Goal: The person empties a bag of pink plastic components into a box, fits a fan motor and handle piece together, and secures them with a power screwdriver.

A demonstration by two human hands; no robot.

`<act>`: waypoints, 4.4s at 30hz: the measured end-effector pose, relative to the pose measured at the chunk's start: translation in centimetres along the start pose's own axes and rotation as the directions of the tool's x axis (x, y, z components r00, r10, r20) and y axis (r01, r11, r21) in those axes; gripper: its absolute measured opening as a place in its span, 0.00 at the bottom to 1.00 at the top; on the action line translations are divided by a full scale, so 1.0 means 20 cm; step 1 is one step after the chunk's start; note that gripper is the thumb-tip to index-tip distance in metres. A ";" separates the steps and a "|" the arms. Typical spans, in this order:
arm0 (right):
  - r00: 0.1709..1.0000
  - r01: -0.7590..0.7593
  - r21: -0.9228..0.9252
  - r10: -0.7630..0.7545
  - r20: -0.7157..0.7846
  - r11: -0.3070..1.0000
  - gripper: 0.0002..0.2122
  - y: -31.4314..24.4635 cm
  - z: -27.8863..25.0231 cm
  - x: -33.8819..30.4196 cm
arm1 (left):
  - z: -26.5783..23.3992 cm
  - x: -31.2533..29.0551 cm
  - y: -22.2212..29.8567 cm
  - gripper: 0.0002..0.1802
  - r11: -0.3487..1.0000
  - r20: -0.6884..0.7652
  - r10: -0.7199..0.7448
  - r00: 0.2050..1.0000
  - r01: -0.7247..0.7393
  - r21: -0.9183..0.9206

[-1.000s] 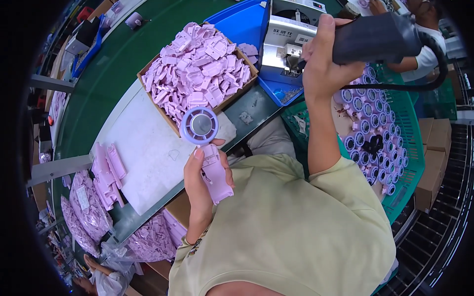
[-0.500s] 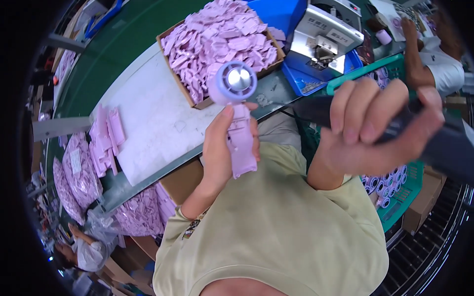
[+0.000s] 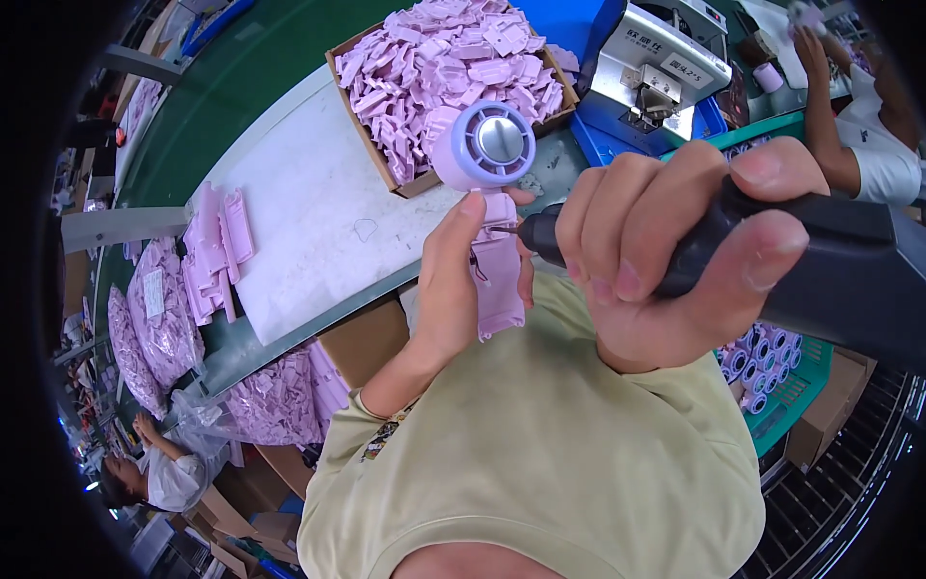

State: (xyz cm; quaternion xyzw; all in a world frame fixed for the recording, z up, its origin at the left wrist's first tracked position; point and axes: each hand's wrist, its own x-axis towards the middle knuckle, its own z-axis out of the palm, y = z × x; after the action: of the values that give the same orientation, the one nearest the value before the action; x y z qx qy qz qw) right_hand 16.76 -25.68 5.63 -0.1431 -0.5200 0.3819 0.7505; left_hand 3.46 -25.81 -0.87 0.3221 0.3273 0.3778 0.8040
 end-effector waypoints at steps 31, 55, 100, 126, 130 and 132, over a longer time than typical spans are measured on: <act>0.772 0.206 -0.646 -0.528 -0.355 0.735 0.08 -0.18 -0.45 0.09 | -0.64 0.54 0.97 0.25 0.631 -0.216 0.468 0.857 -0.153 0.760; 0.855 0.017 -0.702 -0.374 -0.359 0.712 0.08 0.12 -0.53 0.26 | -1.15 -0.05 0.59 0.20 -0.558 0.022 0.591 0.807 0.389 0.733; 0.680 -0.676 -0.712 0.212 -0.702 -0.190 0.18 -0.85 -0.77 -0.13 | -0.18 -0.05 -0.07 0.13 0.813 0.162 -0.534 0.830 0.452 0.367; 0.694 0.044 -0.960 0.683 0.228 0.276 0.17 -0.14 -0.01 -0.20 | -0.19 -0.10 0.03 0.27 0.782 0.383 -0.219 0.897 -0.073 0.619; 0.761 0.221 -0.879 0.489 0.426 0.422 0.16 -0.04 -0.05 -0.24 | -0.27 -0.12 0.04 0.32 0.922 0.514 -0.072 0.855 -0.139 0.361; 0.764 0.293 -0.844 0.421 0.489 0.449 0.16 0.00 -0.05 -0.23 | -0.26 -0.12 0.05 0.31 0.977 0.428 -0.058 0.902 -0.037 0.211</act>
State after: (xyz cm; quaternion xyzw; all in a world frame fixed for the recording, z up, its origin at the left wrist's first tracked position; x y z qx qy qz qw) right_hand 16.91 -28.92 2.13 -0.3954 -0.8554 0.1054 0.3174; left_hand -2.16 -25.86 -2.55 0.4804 0.1816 0.2554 0.8191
